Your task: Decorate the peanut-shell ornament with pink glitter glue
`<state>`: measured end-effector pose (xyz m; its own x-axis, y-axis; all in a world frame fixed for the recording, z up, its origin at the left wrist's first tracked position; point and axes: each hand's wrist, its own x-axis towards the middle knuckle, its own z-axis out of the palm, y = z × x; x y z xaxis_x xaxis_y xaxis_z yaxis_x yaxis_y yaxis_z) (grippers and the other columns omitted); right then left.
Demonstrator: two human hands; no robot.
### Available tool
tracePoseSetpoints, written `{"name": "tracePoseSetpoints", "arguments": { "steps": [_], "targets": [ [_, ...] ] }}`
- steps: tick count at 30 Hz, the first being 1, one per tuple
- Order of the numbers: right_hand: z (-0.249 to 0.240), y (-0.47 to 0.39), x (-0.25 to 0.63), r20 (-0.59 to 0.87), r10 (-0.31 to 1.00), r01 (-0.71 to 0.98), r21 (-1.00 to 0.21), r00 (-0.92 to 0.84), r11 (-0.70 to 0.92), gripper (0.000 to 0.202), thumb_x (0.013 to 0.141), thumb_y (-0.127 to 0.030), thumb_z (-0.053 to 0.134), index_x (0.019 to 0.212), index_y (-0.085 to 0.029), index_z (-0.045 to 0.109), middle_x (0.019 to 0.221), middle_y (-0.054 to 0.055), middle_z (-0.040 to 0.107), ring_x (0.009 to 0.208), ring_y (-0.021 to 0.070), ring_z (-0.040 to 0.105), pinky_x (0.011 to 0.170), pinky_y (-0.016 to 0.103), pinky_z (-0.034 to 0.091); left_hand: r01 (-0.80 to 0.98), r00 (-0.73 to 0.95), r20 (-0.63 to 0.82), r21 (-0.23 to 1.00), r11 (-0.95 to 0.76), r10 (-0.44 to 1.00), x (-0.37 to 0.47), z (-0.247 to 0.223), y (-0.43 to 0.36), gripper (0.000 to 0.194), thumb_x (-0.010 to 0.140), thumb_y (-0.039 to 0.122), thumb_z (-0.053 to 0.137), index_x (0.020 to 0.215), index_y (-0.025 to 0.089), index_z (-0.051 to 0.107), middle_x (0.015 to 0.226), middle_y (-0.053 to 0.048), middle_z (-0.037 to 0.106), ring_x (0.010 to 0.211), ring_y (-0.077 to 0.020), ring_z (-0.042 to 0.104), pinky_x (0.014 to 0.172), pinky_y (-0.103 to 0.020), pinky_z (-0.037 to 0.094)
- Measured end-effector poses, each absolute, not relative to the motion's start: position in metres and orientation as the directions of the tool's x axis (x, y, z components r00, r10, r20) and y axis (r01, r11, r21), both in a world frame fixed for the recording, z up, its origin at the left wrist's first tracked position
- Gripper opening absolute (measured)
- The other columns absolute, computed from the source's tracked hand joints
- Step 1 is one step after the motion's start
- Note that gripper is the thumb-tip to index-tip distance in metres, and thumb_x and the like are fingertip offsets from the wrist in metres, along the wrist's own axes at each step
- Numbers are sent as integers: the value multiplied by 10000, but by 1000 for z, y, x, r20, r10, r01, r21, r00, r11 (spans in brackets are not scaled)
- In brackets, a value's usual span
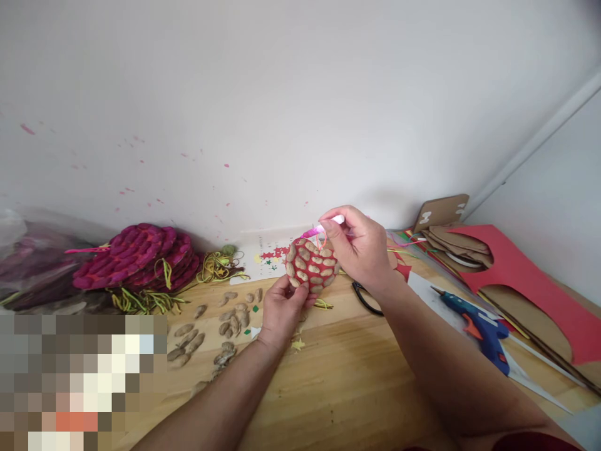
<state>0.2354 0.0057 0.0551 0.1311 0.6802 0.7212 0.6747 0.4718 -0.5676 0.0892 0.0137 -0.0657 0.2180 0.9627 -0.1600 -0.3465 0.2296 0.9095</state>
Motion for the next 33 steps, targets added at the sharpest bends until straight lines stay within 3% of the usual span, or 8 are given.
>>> {"name": "tracePoseSetpoints", "arguments": {
  "steps": [33],
  "targets": [
    [53,8,235,732,664,650,-580,151,492,201,994,-363,582,906,-210,679,737,-14,666,633,116,578,655,258,456,-387,204,-168,891,237,964,89,-67,15,386,598,404,913,777,170,663,682,9,705,575,-176,711,601,-289,589]
  ]
}}
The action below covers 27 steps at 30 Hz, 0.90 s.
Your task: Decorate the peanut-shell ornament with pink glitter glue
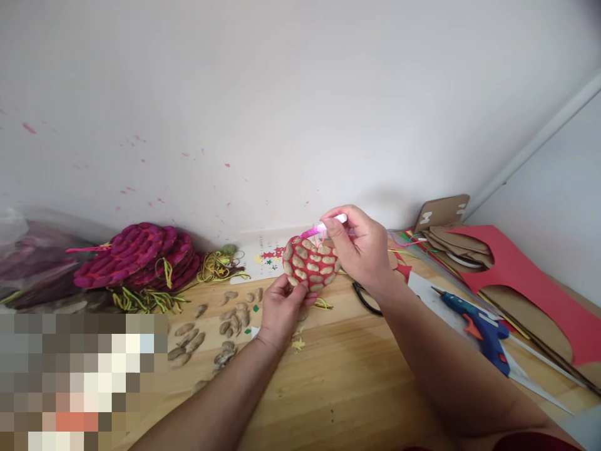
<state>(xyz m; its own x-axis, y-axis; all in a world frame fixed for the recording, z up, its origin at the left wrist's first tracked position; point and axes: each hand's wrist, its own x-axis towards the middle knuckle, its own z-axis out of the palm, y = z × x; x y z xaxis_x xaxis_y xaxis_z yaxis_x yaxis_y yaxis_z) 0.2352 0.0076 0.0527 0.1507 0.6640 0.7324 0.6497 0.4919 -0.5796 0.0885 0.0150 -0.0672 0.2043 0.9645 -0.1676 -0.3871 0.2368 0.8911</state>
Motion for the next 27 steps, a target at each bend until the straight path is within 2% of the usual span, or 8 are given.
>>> {"name": "tracePoseSetpoints", "arguments": {
  "steps": [6,12,27],
  "targets": [
    [51,10,237,711,681,655,-601,175,459,213,991,-379,583,898,-212,677,715,-19,653,620,114,568,653,260,458,-395,206,-174,886,245,963,89,-65,15,382,596,395,913,786,172,667,667,16,695,584,-178,716,590,-278,586],
    [48,13,238,681,705,573,-664,198,480,265,988,-453,578,926,-215,677,734,-6,667,634,126,603,609,258,464,-385,199,-170,892,236,965,89,-68,15,399,585,417,921,759,174,656,659,15,685,597,-185,720,591,-285,592],
    [47,14,241,659,714,601,-677,237,425,267,980,-452,591,924,-207,680,700,-13,651,626,125,602,608,261,448,-383,211,-161,894,233,964,89,-68,14,388,597,409,910,782,170,665,677,14,702,558,-164,700,591,-279,591]
  ]
}}
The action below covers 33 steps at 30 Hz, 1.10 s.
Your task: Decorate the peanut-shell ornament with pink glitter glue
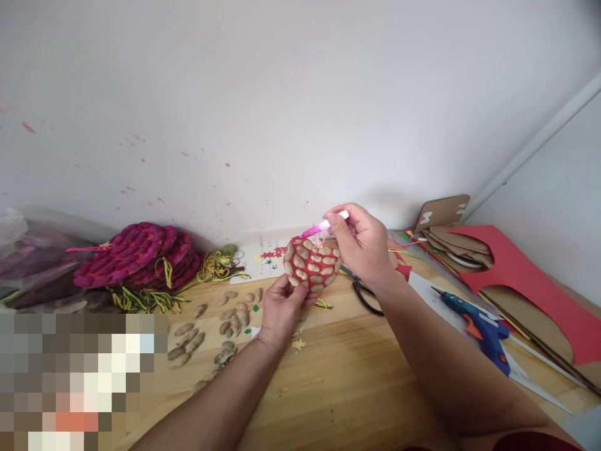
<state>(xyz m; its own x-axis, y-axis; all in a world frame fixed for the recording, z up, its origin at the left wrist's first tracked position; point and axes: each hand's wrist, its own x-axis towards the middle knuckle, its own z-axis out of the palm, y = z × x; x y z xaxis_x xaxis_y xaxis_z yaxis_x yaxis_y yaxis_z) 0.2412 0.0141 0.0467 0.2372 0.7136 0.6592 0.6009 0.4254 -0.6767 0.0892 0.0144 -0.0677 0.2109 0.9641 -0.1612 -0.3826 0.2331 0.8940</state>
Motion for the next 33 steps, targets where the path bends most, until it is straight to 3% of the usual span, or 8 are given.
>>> {"name": "tracePoseSetpoints", "arguments": {
  "steps": [33],
  "targets": [
    [45,17,244,645,718,595,-693,262,406,279,971,-465,595,910,-206,680,681,-15,639,621,127,594,601,267,439,-396,208,-177,884,249,962,89,-65,15,403,572,398,924,762,161,660,658,13,700,593,-175,723,587,-260,589]
  ]
}}
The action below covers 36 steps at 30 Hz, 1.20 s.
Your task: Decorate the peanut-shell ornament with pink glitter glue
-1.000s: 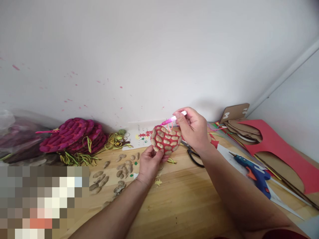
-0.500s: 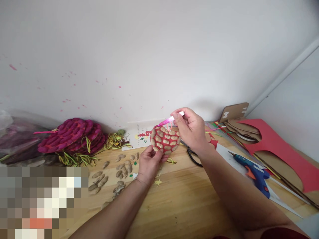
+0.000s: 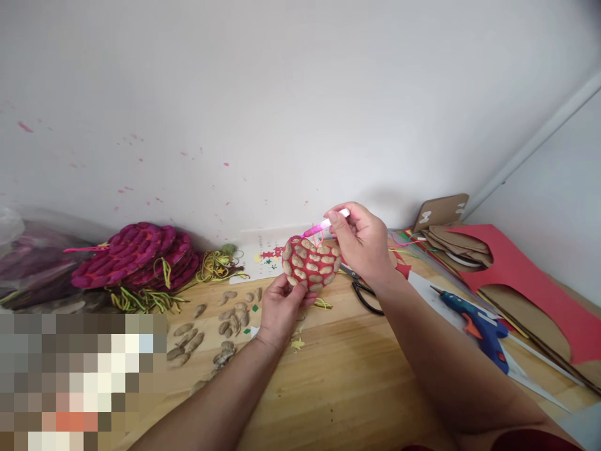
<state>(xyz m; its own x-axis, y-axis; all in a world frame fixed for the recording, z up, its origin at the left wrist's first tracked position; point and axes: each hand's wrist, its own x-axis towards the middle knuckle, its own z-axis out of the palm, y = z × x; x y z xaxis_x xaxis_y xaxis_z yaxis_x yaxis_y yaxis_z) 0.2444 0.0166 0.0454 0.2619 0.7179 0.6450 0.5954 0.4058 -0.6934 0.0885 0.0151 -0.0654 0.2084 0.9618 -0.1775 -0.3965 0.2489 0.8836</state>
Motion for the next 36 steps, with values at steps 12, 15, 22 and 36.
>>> {"name": "tracePoseSetpoints", "arguments": {
  "steps": [12,15,22,36],
  "targets": [
    [44,18,245,653,709,592,-691,266,414,261,972,-448,597,908,-210,681,696,-18,645,621,123,591,603,264,442,-409,212,-177,877,252,961,88,-66,15,401,576,396,928,780,160,677,662,9,703,586,-171,720,578,-256,588],
    [44,18,244,658,704,589,-689,265,422,266,972,-456,596,918,-211,683,716,-11,660,630,128,607,604,264,452,-409,219,-173,877,251,960,88,-66,15,397,578,392,928,783,160,678,660,8,703,583,-172,718,573,-256,586],
    [46,15,240,704,677,659,-617,218,430,255,983,-426,578,914,-207,688,720,-10,681,618,120,599,626,256,463,-400,212,-187,879,260,959,88,-61,14,398,572,383,922,794,158,680,669,-1,720,575,-168,712,576,-263,589],
    [49,9,235,747,652,754,-500,128,425,214,988,-366,583,871,-220,685,775,8,725,665,133,607,683,269,475,-411,211,-188,873,261,959,88,-62,14,384,596,365,913,833,158,693,726,-2,730,585,-168,718,583,-266,592]
  ]
}}
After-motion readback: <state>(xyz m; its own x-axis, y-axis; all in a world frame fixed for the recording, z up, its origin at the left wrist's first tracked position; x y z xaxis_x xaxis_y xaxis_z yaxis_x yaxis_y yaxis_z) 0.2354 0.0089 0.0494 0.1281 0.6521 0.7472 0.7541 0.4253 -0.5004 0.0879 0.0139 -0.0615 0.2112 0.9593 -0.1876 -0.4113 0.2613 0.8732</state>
